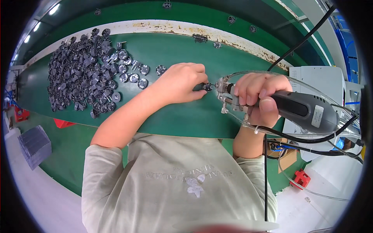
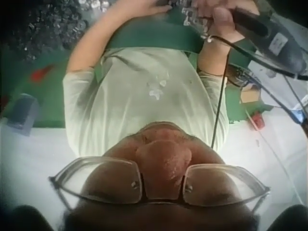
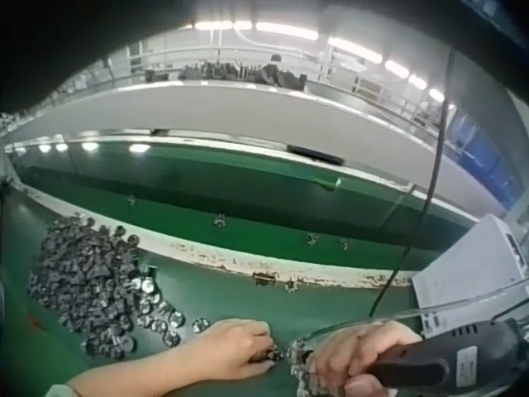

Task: The person assembles small circular plastic parts using a handheld assembly tool at a factory workstation.

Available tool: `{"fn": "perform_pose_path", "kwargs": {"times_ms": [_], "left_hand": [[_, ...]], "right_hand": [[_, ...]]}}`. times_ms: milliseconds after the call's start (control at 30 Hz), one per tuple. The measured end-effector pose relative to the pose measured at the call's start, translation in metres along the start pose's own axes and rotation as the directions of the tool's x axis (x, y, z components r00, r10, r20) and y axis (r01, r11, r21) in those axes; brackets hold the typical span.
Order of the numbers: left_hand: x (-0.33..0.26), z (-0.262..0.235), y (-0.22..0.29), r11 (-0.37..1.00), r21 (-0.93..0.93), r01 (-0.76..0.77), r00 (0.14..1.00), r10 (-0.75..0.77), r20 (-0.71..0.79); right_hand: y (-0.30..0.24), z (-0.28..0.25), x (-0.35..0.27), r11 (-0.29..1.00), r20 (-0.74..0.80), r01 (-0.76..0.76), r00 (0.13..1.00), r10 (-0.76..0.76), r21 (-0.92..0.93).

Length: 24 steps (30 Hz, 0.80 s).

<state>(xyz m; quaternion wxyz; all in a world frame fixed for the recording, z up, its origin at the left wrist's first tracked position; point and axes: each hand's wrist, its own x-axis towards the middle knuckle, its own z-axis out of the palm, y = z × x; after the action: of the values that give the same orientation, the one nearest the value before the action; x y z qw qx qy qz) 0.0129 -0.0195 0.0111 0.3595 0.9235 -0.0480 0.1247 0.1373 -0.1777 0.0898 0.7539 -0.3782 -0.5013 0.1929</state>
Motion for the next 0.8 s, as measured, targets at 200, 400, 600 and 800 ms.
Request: {"fn": "perform_pose_path", "kwargs": {"times_ms": [200, 400, 600, 800], "left_hand": [[-0.0005, 0.0016, -0.0013, 1.000, -0.001, 0.009, 1.000, -0.009, 0.001], [0.0001, 0.0015, -0.0008, 1.000, -0.002, 0.008, 1.000, -0.008, 0.010], [-0.0010, 0.0018, -0.0018, 1.000, 0.010, 0.006, 1.000, -0.006, 0.007], [-0.0013, 0.0013, 0.0000, 1.000, 0.023, 0.018, 1.000, -0.019, 0.014]], "right_hand": [[-0.0015, -0.0017, -0.0007, 1.000, 0.014, -0.003, 1.000, 0.003, 0.016], [-0.0020, 0.0004, 0.0001, 1.000, 0.027, -0.015, 1.000, 0.015, -0.011], [-0.0033, 0.0005, -0.0008, 0.999, 0.013, -0.030, 0.999, 0.030, 0.019], [-0.0013, 0.0009, -0.0012, 1.000, 0.032, -0.016, 0.999, 0.016, -0.001]]}}
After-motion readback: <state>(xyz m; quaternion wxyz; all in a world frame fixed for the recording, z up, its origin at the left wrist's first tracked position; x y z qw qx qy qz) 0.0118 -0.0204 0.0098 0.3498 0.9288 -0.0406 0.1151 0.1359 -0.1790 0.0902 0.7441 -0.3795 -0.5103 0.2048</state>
